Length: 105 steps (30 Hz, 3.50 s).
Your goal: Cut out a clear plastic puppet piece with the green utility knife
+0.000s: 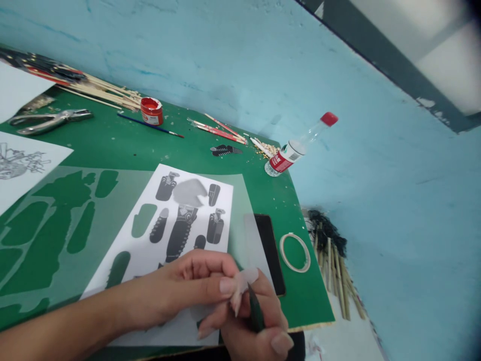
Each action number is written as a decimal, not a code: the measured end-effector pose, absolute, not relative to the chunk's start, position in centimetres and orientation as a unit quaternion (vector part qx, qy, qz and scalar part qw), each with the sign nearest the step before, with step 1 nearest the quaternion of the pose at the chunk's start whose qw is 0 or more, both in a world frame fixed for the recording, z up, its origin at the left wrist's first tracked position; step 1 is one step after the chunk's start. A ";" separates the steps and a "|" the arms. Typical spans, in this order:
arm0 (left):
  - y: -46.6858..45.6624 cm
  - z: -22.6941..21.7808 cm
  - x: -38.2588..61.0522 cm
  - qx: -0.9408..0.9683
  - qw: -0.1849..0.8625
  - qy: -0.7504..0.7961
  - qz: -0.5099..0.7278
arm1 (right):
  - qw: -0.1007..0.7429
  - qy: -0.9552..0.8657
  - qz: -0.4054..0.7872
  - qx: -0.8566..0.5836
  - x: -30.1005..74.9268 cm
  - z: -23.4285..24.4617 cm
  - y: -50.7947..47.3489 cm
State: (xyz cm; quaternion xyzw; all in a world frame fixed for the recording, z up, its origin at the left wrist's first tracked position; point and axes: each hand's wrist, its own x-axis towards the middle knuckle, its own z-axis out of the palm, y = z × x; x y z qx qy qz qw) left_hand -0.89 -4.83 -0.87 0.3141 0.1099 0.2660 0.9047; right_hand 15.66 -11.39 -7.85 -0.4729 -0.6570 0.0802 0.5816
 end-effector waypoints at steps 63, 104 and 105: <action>-7.2 -1.6 -0.5 0.565 0.663 0.365 0.329 | 0.636 -0.525 0.264 -0.500 18.7 1.1 -8.7; -7.2 -1.2 -0.5 0.686 0.470 0.396 0.389 | 0.393 -0.811 0.022 -0.434 19.4 3.0 -9.6; -7.2 -1.2 -0.5 0.690 0.467 0.396 0.386 | 0.392 -0.807 0.018 -0.441 19.3 2.9 -9.7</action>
